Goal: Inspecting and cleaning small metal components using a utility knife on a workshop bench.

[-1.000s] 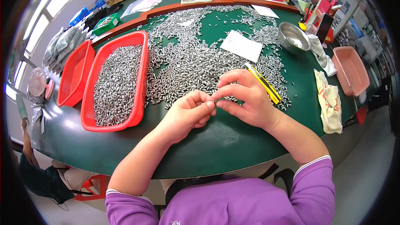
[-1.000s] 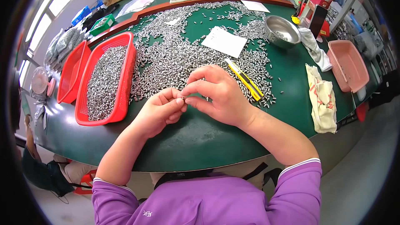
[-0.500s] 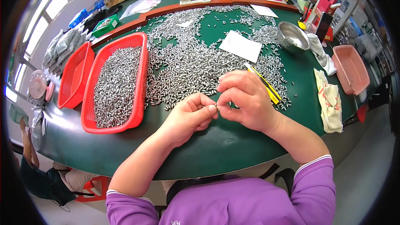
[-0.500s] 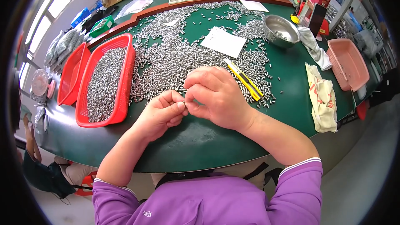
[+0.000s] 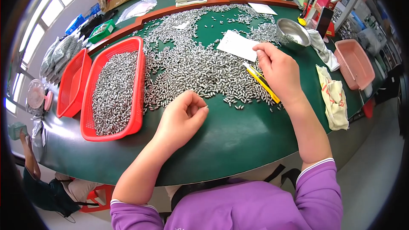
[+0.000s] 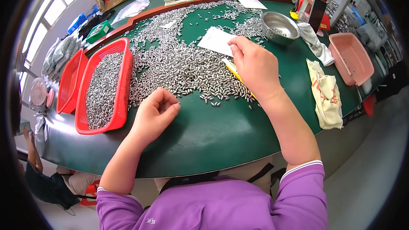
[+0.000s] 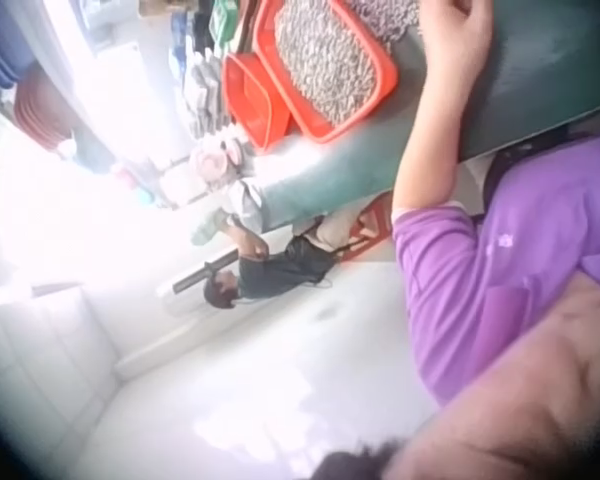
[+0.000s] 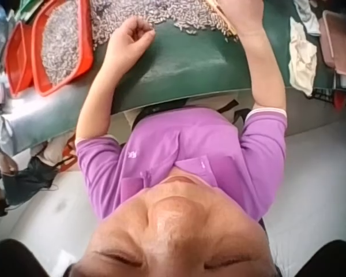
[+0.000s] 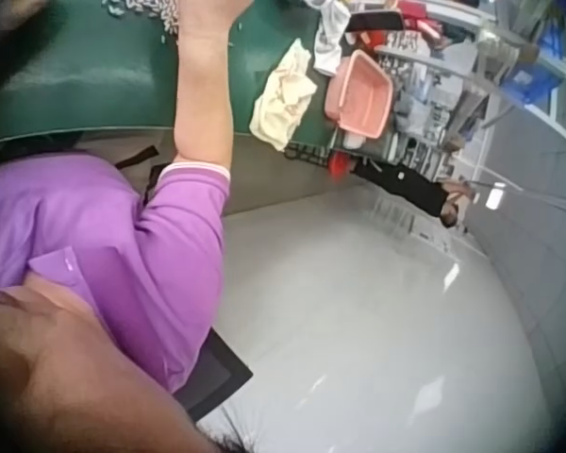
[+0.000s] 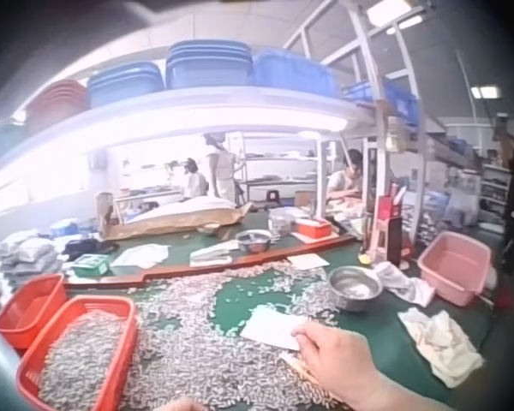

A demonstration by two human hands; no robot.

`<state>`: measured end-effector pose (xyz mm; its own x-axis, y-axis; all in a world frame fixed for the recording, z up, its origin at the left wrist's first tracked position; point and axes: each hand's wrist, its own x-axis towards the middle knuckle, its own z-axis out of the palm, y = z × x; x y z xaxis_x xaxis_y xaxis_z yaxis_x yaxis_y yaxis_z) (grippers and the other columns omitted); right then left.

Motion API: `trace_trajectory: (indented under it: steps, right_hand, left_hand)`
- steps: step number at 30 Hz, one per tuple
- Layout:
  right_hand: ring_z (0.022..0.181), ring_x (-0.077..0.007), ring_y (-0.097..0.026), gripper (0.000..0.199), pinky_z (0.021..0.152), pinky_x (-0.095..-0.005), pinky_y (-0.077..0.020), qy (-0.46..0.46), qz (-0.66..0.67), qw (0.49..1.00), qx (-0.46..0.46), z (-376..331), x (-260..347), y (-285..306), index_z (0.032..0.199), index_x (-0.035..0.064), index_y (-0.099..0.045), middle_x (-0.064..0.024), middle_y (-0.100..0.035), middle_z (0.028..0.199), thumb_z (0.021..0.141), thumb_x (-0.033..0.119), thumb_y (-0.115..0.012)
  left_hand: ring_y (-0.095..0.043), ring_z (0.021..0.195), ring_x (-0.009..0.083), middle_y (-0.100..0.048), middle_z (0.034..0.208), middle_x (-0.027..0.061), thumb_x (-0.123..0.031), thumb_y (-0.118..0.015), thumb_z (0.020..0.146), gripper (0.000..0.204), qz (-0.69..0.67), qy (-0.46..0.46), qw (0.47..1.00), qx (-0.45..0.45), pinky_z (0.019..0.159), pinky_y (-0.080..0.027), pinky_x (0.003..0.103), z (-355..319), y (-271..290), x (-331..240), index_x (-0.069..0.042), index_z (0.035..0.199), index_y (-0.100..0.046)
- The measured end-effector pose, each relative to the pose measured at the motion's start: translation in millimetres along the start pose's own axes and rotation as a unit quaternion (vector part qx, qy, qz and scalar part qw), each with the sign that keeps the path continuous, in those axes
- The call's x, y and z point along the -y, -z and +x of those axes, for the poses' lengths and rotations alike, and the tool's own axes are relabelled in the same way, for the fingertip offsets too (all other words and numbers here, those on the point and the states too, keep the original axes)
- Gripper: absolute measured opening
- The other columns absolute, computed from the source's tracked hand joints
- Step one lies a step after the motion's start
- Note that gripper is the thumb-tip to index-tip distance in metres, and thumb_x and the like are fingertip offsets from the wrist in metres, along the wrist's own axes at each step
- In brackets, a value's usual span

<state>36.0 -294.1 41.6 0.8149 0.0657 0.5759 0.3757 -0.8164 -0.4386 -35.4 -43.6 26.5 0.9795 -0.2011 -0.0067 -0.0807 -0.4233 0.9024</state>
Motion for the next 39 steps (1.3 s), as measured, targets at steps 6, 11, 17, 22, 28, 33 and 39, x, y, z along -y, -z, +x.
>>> trace_trajectory:
  steps: [6, 11, 17, 22, 28, 33, 39]
  right_hand:
    - [0.076, -0.0254, -0.063, 0.023, 0.071, -0.0369, -0.0504, -0.047, -0.132, 0.975, 0.174, -10.4, -6.5, 5.5, 0.096, 0.0107, -0.069, -0.0072, -0.064, 0.083, 0.081, 0.028, -0.068]
    - [0.079, -0.0312, -0.065, 0.013, 0.071, -0.0430, -0.0524, 0.010, -0.141, 0.979, 0.146, -11.7, -17.9, -1.0, 0.082, 0.0054, -0.065, -0.0122, -0.064, 0.085, 0.078, 0.017, -0.064]
    - [0.075, -0.0288, -0.062, 0.020, 0.068, -0.0387, -0.0500, 0.013, 0.101, 0.980, 0.170, -14.1, 34.1, 16.8, 0.090, 0.0041, -0.054, -0.0121, -0.059, 0.087, 0.078, 0.017, -0.063]
    - [0.083, -0.0303, -0.062, 0.024, 0.073, -0.0399, -0.0515, 0.095, 0.155, 0.937, 0.299, -45.9, 47.0, 7.1, 0.098, 0.0062, -0.053, -0.0114, -0.058, 0.094, 0.078, 0.013, -0.063]
    - [0.082, -0.0278, -0.063, 0.018, 0.070, -0.0398, -0.0526, 0.146, 0.106, 0.929, 0.322, -59.7, 47.3, -4.6, 0.097, 0.0079, -0.059, -0.0090, -0.059, 0.090, 0.081, 0.015, -0.063]
    - [0.080, -0.0273, -0.063, 0.017, 0.068, -0.0392, -0.0524, 0.141, 0.126, 0.930, 0.315, -63.9, 47.6, -12.4, 0.095, 0.0075, -0.061, -0.0081, -0.060, 0.087, 0.080, 0.016, -0.063]
    - [0.078, -0.0267, -0.063, 0.017, 0.066, -0.0387, -0.0520, 0.138, 0.160, 0.927, 0.310, -67.4, 47.3, -17.0, 0.094, 0.0070, -0.062, -0.0080, -0.061, 0.085, 0.079, 0.015, -0.063]
  left_hand:
    - [-0.049, 0.060, 0.0193, -0.049, 0.067, 0.0068, -0.009, -0.068, 0.077, 0.015, 0.202, -0.034, 0.978, 0.040, 0.058, -0.043, 0.034, -11.1, -3.7, -6.2, -0.002, 0.084, -0.056]
    - [-0.058, 0.070, 0.0285, -0.056, 0.072, 0.0113, -0.013, -0.066, 0.080, 0.017, 0.220, 0.040, 0.971, 0.086, 0.065, -0.047, 0.040, -9.8, 0.0, -17.8, -0.002, 0.087, -0.056]
    - [-0.049, 0.062, 0.0161, -0.049, 0.068, 0.0050, -0.012, -0.070, 0.077, 0.020, 0.209, 0.051, 0.973, 0.086, 0.058, -0.043, 0.032, -12.8, 5.9, -15.2, -0.001, 0.087, -0.057]
    - [-0.053, 0.064, 0.0204, -0.052, 0.069, 0.0076, -0.012, -0.068, 0.078, 0.017, 0.208, 0.022, 0.974, 0.089, 0.060, -0.044, 0.035, -10.4, 1.8, -11.7, -0.001, 0.085, -0.057]
    - [-0.057, 0.064, 0.0248, -0.057, 0.070, 0.0109, -0.012, -0.066, 0.079, 0.014, 0.205, 0.045, 0.973, 0.097, 0.061, -0.046, 0.038, -9.1, 1.4, -12.7, -0.001, 0.083, -0.058]
    - [-0.048, 0.057, 0.0077, -0.054, 0.062, 0.0016, -0.007, -0.068, 0.079, 0.013, 0.184, 0.057, 0.977, 0.090, 0.053, -0.041, 0.027, -7.9, 0.0, -8.4, 0.000, 0.079, -0.057]
    - [-0.059, 0.062, 0.0202, -0.059, 0.067, 0.0106, -0.011, -0.068, 0.079, 0.015, 0.182, 0.082, 0.975, 0.093, 0.060, -0.047, 0.034, -6.2, 0.2, -11.5, 0.000, 0.082, -0.059]
